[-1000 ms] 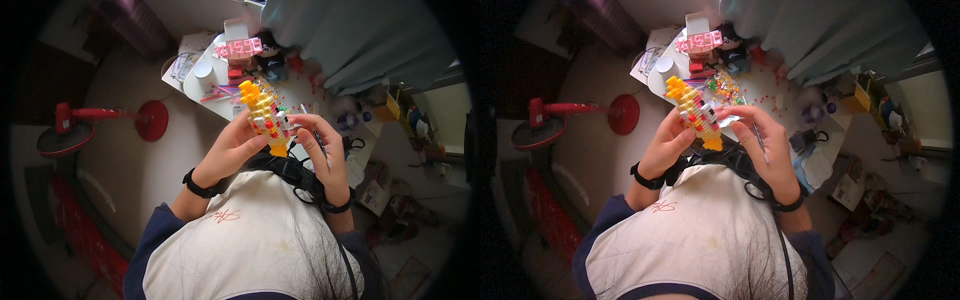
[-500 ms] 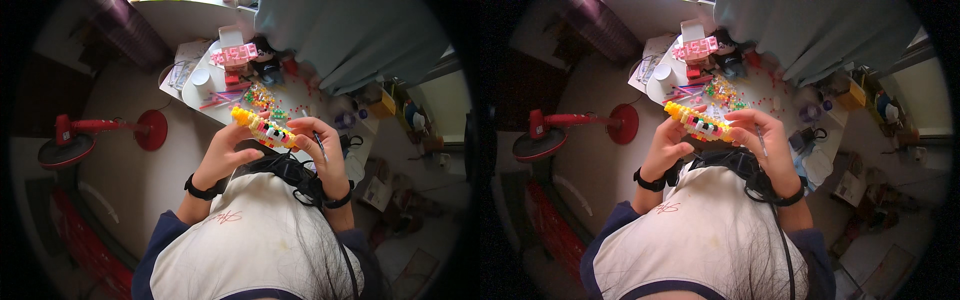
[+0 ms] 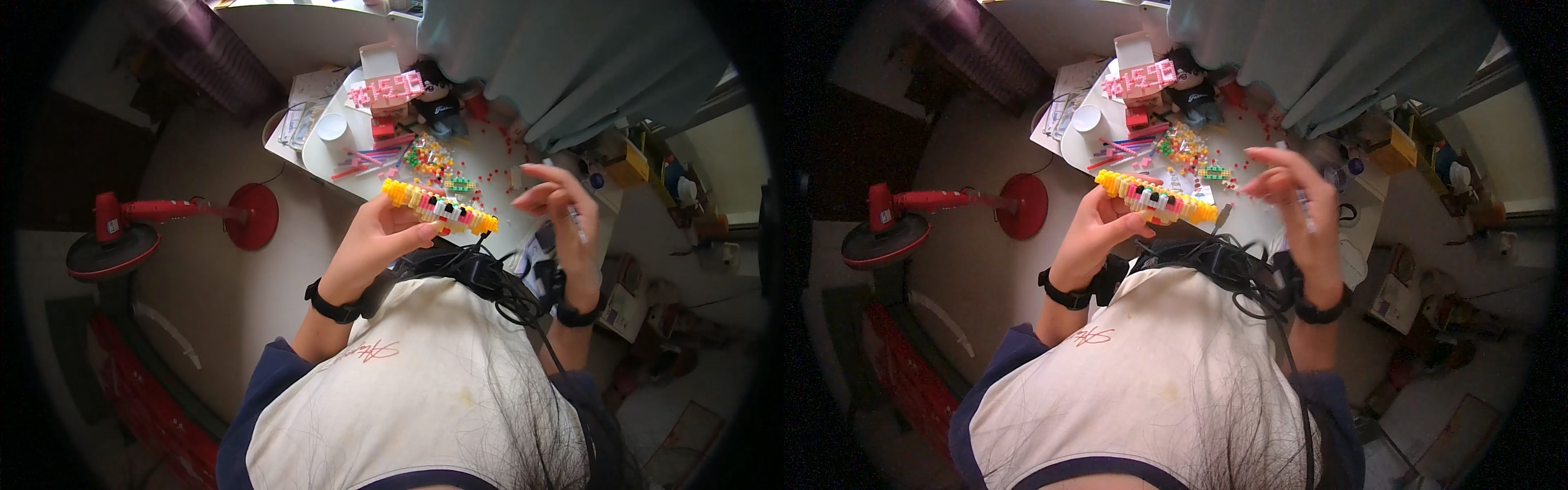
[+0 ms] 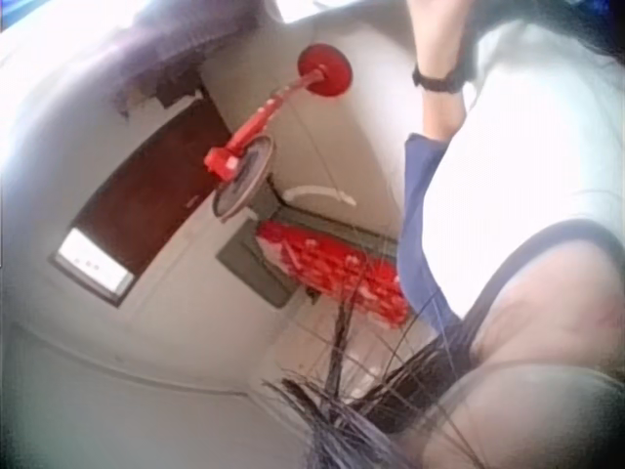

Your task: The person assembles small interlocking plastic blocks by hand to build a colorful toy figure while following a printed instruction sheet on the desk.

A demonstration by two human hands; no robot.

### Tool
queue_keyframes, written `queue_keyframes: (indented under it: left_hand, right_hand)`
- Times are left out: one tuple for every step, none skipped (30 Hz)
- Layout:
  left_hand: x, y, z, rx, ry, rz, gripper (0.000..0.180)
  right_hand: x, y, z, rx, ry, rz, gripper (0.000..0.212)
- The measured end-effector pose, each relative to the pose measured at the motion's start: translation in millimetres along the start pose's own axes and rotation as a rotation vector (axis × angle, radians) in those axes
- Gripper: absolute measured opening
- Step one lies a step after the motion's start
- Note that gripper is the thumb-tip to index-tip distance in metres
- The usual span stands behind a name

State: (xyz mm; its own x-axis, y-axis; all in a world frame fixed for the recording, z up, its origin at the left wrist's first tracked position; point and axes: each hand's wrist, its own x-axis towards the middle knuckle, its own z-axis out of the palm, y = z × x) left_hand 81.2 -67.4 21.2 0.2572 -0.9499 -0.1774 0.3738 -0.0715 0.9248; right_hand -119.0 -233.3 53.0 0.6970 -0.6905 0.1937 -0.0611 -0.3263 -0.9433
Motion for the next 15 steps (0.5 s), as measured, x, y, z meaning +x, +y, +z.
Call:
queue_keyframes:
  left_hand:
    - [-1.4, -0.7, -2.5, 0.011, 0.02, -0.019, 0.054]
    - [-0.8, -2.3, -4.4, 0.008, 0.021, -0.021, 0.053]
    - [-2.2, -3.4, -6.5, 0.009, 0.025, -0.022, 0.052]
    - [-3.4, -3.7, -9.1, 0.011, 0.03, -0.022, 0.051]
    - [-4.3, -3.7, -12.1, 0.015, 0.036, -0.021, 0.051]
    - [-4.6, -4.4, -15.3, 0.014, 0.036, -0.02, 0.05]
    - [-5.7, -1.7, -17.1, 0.016, 0.044, -0.021, 0.05]
    - [-6.9, -1.6, -19.4, 0.041, 0.037, -0.004, 0.048]
    - [-8.2, -3.6, -23.7, 0.04, 0.048, -0.013, 0.047]
    - [-8.2, -6.6, -29.7, 0.04, 0.059, -0.021, 0.046]
    - [-7.9, -8.4, -35.1, 0.042, 0.073, -0.029, 0.045]
    - [-8.1, -10.3, -38.6, 0.044, 0.1, -0.044, 0.041]
    - [-8.0, -12.5, -42.8, 0.037, 0.134, -0.053, 0.041]
    - [-9.1, -15.0, -47.8, 0.029, 0.175, -0.062, 0.04]
    - [-9.3, -17.1, -52.0, 0.021, 0.211, -0.071, 0.04]
  right_hand:
    - [0.4, 5.3, -9.2, -0.091, 0.067, 0.006, 0.053]
    - [-1.4, 10.3, -16.1, -0.189, 0.172, 0.031, 0.044]
    - [-2.6, 19.7, -23.8, -0.263, 0.168, 0.071, 0.041]
    - [-2.4, 32.6, -31.1, -0.338, 0.165, 0.111, 0.039]
    - [-2.8, 47.6, -35.2, -0.412, 0.161, 0.155, 0.036]
    - [-4.4, 68.0, -35.1, -0.449, 0.16, 0.202, 0.028]
    - [-4.7, 81.4, -32.4, -0.532, 0.124, 0.255, 0.021]
    - [-12.0, 110.8, -34.7, -0.618, 0.033, 0.259, 0.021]
    - [-20.0, 142.1, -38.2, -0.698, -0.061, 0.258, 0.023]
    - [-26.7, 165.0, -38.1, -0.734, -0.179, 0.343, 0.028]
    - [-31.4, 182.6, -35.7, -0.765, -0.298, 0.427, 0.034]
    - [-35.4, 195.5, -30.8, -0.773, -0.33, 0.408, 0.035]
    - [-39.3, 208.1, -26.8, -0.782, -0.361, 0.388, 0.035]
    - [-41.1, 217.9, -21.9, -0.788, -0.399, 0.366, 0.036]
    - [-42.1, 225.5, -18.8, -0.832, -0.407, 0.384, 0.039]
